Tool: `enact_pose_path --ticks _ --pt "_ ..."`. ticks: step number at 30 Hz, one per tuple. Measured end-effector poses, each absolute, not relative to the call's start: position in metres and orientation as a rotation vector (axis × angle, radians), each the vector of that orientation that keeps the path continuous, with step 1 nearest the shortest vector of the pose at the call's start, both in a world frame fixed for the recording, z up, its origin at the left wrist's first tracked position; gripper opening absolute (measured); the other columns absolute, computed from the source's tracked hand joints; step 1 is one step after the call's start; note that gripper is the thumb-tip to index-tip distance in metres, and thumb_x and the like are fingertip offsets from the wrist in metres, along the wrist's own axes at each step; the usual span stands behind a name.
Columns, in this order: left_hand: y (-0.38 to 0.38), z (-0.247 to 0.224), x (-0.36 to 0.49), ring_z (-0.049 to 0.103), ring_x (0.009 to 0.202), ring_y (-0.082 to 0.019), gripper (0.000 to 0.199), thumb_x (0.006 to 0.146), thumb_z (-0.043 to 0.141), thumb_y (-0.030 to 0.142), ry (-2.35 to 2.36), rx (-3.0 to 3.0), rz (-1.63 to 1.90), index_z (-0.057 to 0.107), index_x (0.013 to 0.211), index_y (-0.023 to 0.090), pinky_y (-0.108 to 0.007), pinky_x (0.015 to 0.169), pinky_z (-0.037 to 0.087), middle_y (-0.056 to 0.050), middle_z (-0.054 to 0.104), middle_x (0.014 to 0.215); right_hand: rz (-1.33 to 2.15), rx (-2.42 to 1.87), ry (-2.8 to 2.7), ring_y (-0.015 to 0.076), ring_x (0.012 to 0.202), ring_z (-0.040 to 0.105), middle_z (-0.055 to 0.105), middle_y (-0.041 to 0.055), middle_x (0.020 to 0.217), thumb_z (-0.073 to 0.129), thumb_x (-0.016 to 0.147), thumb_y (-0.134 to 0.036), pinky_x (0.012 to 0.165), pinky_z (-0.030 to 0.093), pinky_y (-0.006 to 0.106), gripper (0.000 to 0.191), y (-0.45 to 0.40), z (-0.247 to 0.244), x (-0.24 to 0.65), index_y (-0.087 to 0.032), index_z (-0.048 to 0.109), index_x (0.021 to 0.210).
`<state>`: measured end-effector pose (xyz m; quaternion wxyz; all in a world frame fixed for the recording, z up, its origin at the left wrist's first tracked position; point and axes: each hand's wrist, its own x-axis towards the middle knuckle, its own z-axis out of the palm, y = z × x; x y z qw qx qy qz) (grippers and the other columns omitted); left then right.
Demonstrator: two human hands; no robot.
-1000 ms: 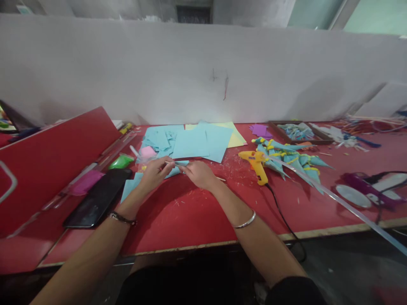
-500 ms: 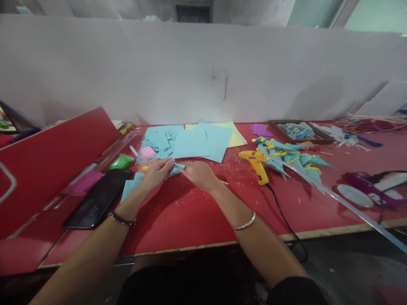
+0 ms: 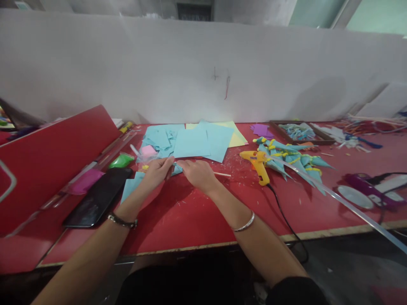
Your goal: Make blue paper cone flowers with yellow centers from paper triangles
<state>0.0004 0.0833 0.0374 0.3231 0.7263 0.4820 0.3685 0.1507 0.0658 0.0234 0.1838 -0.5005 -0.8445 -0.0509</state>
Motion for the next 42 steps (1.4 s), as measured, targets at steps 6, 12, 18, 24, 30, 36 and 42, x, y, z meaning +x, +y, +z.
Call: enact_pose_path --ticks 6,12,18,24,30,36,42 --pt "0.085 0.041 -0.007 0.042 0.044 -0.008 0.033 0.080 0.039 0.037 1.186 2.306 0.937 0.049 0.055 0.017 -0.020 0.048 0.029 0.005 0.046 0.044 0.342 -1.228 -2.249 0.0148 0.079 0.059 0.066 0.0056 0.087 0.030 0.090 -0.028 0.066 0.035 0.022 0.031 0.068 0.025 0.154 -0.016 0.058 0.097" --pt "0.086 0.037 -0.005 0.043 0.034 -0.007 0.038 0.082 0.036 0.039 1.156 2.011 0.806 0.045 0.052 0.017 -0.019 0.046 0.033 0.005 0.045 0.033 0.120 -1.303 -2.333 0.0158 0.080 0.059 0.066 0.0063 0.091 0.034 0.089 -0.032 0.064 0.033 0.022 0.030 0.071 0.021 0.157 -0.018 0.056 0.102" --pt "0.088 0.033 -0.002 0.041 0.028 -0.008 0.042 0.080 0.039 0.041 1.157 1.550 0.631 0.038 0.045 0.018 -0.019 0.040 0.033 0.007 0.032 0.025 -0.195 -1.392 -2.499 0.0177 0.077 0.059 0.066 0.0101 0.088 0.026 0.091 -0.031 0.059 0.031 0.025 0.035 0.071 0.020 0.154 -0.015 0.057 0.101" --pt "0.088 0.032 -0.002 0.044 0.035 -0.007 0.038 0.080 0.039 0.038 1.099 1.863 0.842 0.049 0.051 0.016 -0.019 0.042 0.034 0.003 0.048 0.037 0.244 -1.333 -2.347 0.0149 0.074 0.057 0.064 0.0057 0.084 0.029 0.090 -0.032 0.060 0.031 0.022 0.030 0.070 0.026 0.157 -0.017 0.056 0.091" --pt "0.089 0.033 -0.007 0.043 0.034 -0.007 0.043 0.079 0.039 0.043 1.001 1.960 0.753 0.052 0.049 0.015 -0.019 0.042 0.034 0.003 0.046 0.036 0.619 -1.083 -2.312 0.0101 0.062 0.051 0.059 0.0017 0.069 0.031 0.089 -0.030 0.059 0.033 0.020 0.032 0.068 0.031 0.161 -0.013 0.057 0.079" --pt "0.093 0.028 -0.005 0.036 0.026 -0.006 0.050 0.081 0.035 0.043 1.201 1.790 0.628 0.042 0.039 0.017 -0.019 0.038 0.028 0.004 0.037 0.025 0.148 -1.384 -2.460 0.0157 0.072 0.057 0.065 0.0074 0.082 0.035 0.088 -0.036 0.057 0.030 0.022 0.032 0.070 0.025 0.156 -0.015 0.059 0.092" --pt "0.095 0.027 -0.006 0.032 0.024 -0.007 0.049 0.079 0.038 0.046 1.249 1.602 0.559 0.036 0.038 0.018 -0.020 0.036 0.026 0.006 0.029 0.023 -0.251 -1.410 -2.577 0.0165 0.071 0.060 0.066 0.0097 0.084 0.031 0.090 -0.032 0.054 0.028 0.024 0.032 0.067 0.025 0.152 -0.014 0.057 0.096"
